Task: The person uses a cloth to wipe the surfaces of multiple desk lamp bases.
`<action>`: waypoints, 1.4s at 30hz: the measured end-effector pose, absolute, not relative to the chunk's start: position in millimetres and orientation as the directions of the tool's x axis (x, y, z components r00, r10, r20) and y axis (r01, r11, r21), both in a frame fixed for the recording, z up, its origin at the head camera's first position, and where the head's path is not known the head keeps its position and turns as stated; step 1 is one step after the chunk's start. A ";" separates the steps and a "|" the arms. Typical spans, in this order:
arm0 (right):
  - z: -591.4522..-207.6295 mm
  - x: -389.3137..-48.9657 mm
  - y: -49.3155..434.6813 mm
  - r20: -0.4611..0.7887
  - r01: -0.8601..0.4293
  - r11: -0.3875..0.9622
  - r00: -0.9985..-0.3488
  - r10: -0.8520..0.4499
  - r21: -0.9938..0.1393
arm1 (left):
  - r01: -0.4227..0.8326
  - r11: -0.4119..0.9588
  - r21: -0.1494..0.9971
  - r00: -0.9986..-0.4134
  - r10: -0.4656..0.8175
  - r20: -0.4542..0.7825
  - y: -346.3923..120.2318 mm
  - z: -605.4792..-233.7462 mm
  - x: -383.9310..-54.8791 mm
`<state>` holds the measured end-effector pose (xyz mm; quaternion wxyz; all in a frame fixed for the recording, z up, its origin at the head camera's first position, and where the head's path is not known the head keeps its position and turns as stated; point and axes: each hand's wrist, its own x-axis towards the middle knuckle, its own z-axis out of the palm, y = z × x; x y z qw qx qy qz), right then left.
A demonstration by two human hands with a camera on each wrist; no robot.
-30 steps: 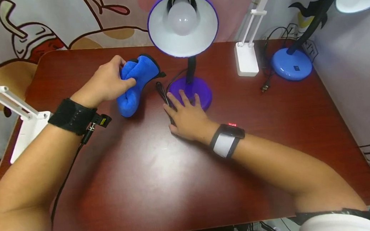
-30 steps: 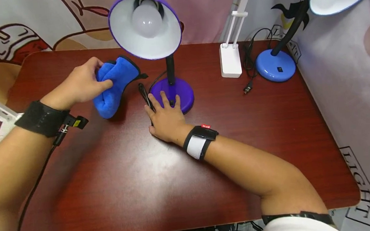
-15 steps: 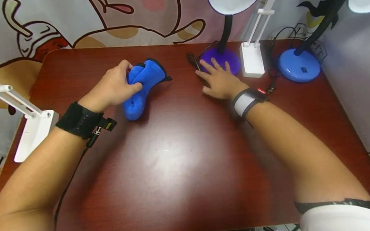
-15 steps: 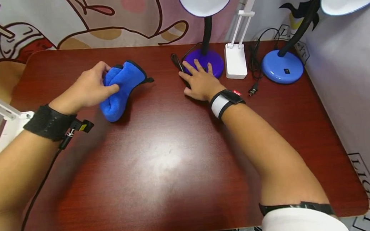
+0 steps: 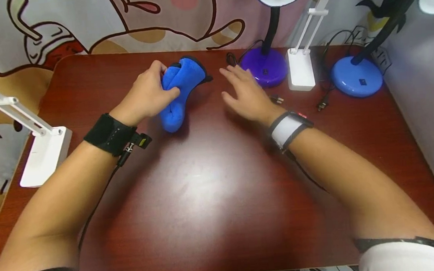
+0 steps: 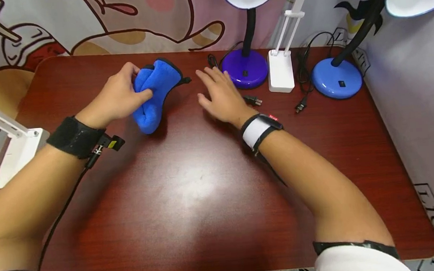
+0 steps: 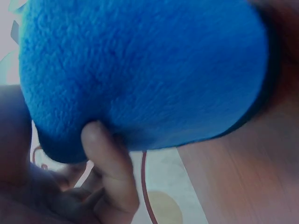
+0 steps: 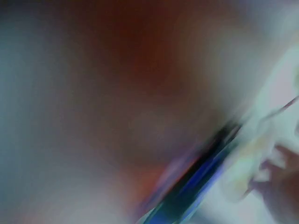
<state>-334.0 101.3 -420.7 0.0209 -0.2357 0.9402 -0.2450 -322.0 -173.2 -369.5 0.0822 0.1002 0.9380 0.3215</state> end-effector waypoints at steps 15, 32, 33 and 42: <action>-425.4 -283.2 65.1 0.102 -0.155 0.297 -0.977 -0.186 -0.942 | 0.266 0.503 0.822 -0.869 0.494 -0.021 -129.4 -378.9 -296.6; -412.6 -255.8 127.2 0.155 -0.248 0.505 -0.963 -0.219 -0.826 | -0.047 0.991 0.121 -0.999 -0.044 -0.029 -423.2 -380.0 -227.6; -412.7 -255.0 129.2 0.166 -0.256 0.505 -0.962 -0.218 -0.824 | -0.083 0.985 0.152 -0.997 -0.082 -0.010 -434.3 -386.4 -226.0; -413.5 -252.2 136.2 0.201 -0.287 0.552 -0.957 -0.211 -0.783 | 0.012 0.941 0.337 -0.987 0.065 -0.146 -472.9 -433.9 -250.2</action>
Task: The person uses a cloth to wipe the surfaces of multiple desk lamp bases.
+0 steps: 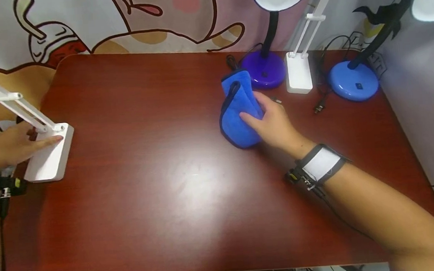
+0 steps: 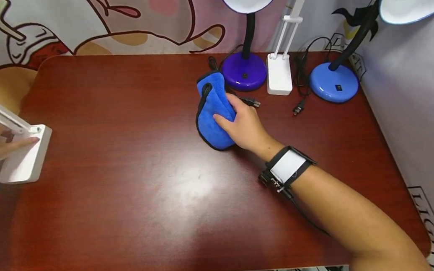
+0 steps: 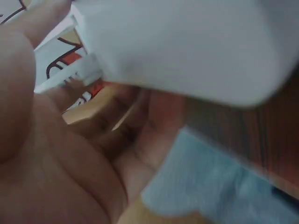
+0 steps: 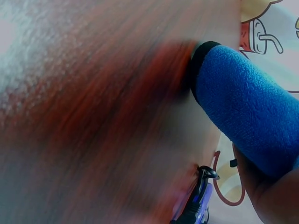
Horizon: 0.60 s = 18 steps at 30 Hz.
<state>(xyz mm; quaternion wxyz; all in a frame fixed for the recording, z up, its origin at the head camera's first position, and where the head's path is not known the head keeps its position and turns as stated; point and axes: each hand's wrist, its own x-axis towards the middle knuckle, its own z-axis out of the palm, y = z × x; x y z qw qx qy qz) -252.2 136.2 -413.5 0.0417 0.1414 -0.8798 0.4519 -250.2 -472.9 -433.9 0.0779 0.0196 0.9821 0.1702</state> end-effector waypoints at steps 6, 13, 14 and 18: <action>-412.2 -249.6 138.6 0.194 -0.274 0.578 -0.961 -0.197 -0.769 | 0.012 0.915 0.402 -0.940 0.147 -0.308 -423.7 -425.2 -275.1; -410.7 -245.3 138.2 0.171 -0.276 0.597 -0.959 -0.226 -0.753 | 0.073 0.887 0.455 -0.914 0.243 -0.326 -317.4 -416.7 -306.3; -410.8 -244.2 138.0 0.168 -0.276 0.605 -0.959 -0.230 -0.747 | 0.099 0.877 0.469 -0.912 0.268 -0.309 -301.0 -417.1 -310.0; -409.9 -237.1 139.7 0.190 -0.295 0.668 -0.955 -0.227 -0.683 | 0.157 0.831 0.534 -0.881 0.362 -0.305 -236.7 -417.6 -321.3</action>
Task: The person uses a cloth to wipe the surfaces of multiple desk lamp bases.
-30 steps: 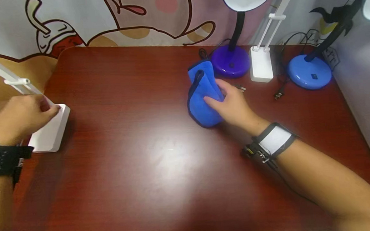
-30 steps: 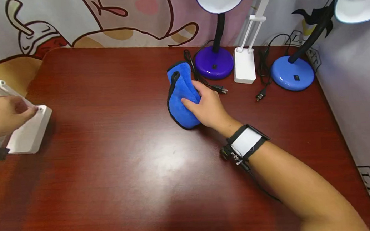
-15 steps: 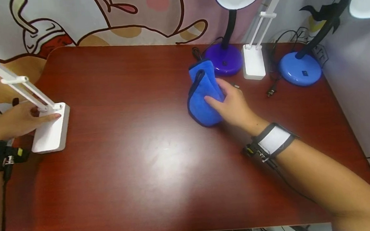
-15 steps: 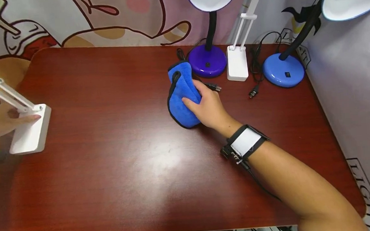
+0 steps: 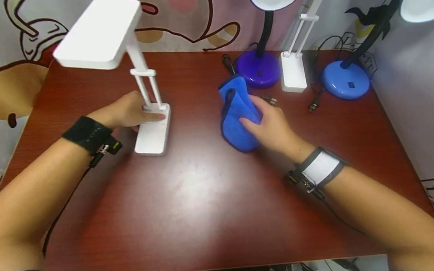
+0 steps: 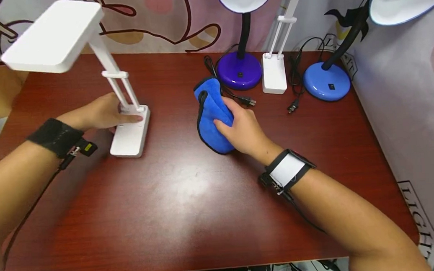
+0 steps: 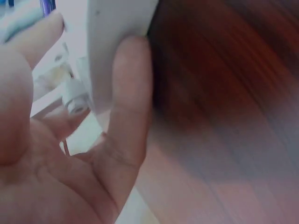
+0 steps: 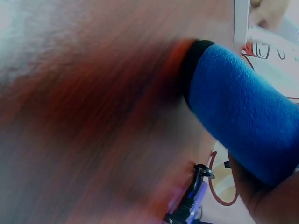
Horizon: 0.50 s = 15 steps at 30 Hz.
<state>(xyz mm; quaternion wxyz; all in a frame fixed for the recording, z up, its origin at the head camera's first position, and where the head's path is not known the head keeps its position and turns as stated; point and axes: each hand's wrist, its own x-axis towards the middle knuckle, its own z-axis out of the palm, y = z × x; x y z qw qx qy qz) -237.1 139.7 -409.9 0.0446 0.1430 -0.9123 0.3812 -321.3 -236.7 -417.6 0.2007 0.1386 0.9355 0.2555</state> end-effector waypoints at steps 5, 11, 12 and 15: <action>-405.3 -223.8 143.9 0.260 -0.378 0.781 -0.924 -0.282 -0.496 | 0.225 0.766 0.602 -0.855 0.451 -0.255 -165.6 -422.7 -324.3; -402.9 -213.4 139.8 0.394 -0.550 0.818 -0.797 -0.457 -0.165 | 0.289 0.666 0.687 -0.834 0.528 -0.161 -110.2 -429.1 -321.0; -403.3 -213.8 138.2 0.425 -0.573 0.814 -0.763 -0.487 -0.096 | 0.289 0.652 0.701 -0.829 0.537 -0.157 -105.9 -430.2 -321.0; -404.7 -216.6 133.4 0.491 -0.590 0.802 -0.674 -0.553 0.093 | 0.271 0.614 0.741 -0.797 0.574 -0.185 -104.6 -432.0 -323.4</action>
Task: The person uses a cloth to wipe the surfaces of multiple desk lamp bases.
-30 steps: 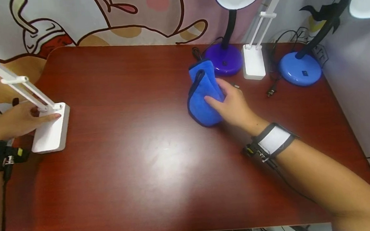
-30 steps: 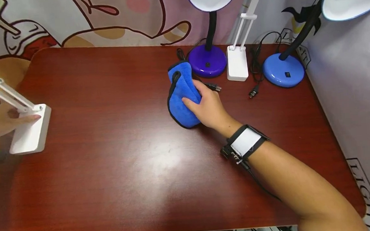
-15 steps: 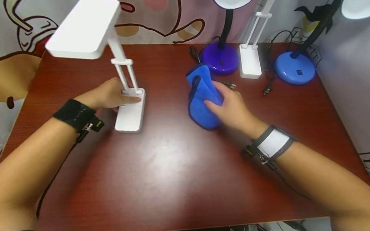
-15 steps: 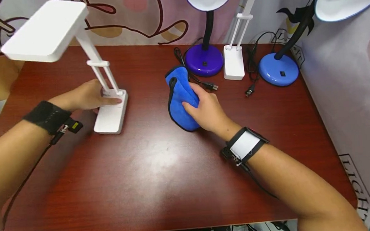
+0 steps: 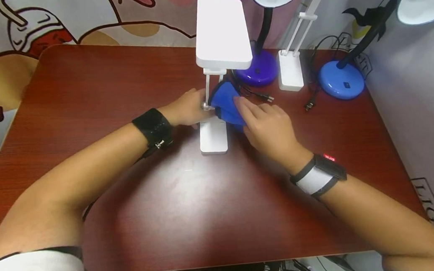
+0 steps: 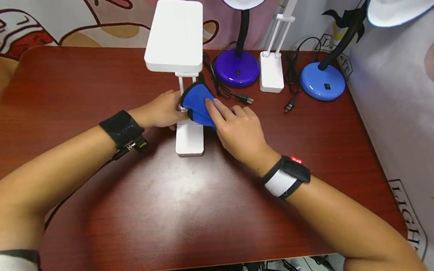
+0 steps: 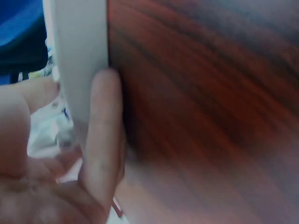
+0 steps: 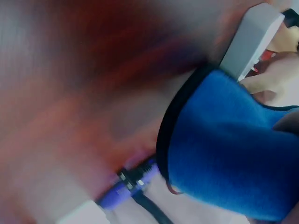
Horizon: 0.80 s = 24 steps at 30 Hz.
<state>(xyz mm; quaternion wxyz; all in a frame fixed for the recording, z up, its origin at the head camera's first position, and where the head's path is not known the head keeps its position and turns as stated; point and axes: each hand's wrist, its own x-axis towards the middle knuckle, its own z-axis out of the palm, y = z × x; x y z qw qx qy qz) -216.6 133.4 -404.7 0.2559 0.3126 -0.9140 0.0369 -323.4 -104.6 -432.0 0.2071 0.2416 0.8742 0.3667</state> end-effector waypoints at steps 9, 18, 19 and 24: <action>-422.5 -218.7 113.0 0.192 -0.674 0.732 -0.708 -0.679 0.105 | 0.201 0.571 0.796 -0.733 0.626 -0.265 -139.7 -437.1 -333.7; -422.4 -222.5 96.6 0.085 -0.722 0.692 -0.690 -0.719 -0.010 | 0.185 0.571 0.799 -0.750 0.608 -0.260 -141.9 -442.0 -335.9; -421.4 -219.3 97.2 0.087 -0.734 0.679 -0.677 -0.731 -0.009 | 0.186 0.568 0.801 -0.754 0.606 -0.254 -141.3 -442.3 -335.7; -416.1 -203.0 99.0 0.085 -0.787 0.616 -0.613 -0.785 0.016 | 0.192 0.554 0.810 -0.755 0.610 -0.239 -140.7 -443.7 -335.4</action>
